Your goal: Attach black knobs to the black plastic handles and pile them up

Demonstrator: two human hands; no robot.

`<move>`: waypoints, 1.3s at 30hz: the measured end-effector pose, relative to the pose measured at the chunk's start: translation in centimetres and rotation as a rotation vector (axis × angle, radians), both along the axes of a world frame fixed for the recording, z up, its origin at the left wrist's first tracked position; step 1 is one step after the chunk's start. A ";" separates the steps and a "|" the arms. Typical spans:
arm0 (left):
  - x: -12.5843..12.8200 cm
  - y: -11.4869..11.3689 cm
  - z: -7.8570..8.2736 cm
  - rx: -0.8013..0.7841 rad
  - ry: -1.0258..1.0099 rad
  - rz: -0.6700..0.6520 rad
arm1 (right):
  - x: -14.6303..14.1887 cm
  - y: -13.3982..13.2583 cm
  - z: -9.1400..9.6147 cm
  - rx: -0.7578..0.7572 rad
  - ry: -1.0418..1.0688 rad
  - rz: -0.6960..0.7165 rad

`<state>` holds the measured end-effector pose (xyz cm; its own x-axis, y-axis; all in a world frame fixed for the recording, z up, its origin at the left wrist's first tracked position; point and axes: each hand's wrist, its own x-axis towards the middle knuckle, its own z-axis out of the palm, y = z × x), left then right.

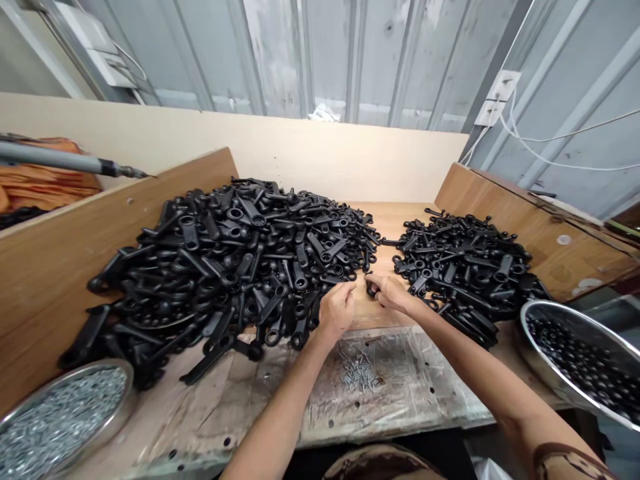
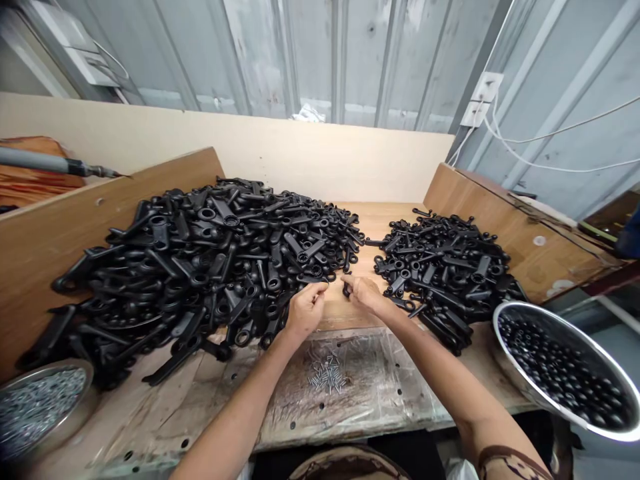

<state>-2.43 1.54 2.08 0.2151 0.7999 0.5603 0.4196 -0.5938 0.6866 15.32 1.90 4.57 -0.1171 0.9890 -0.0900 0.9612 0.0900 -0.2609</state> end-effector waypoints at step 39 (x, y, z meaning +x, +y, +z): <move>-2.2 0.1 1.6 -0.811 -0.680 0.038 | -8.1 0.4 -4.1 0.092 0.159 0.261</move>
<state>-4.59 1.65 3.69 0.0237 0.9881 -0.1517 -0.1937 0.1534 0.9690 7.18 2.33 0.43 -0.3734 0.9269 0.0385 0.8503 0.3586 -0.3854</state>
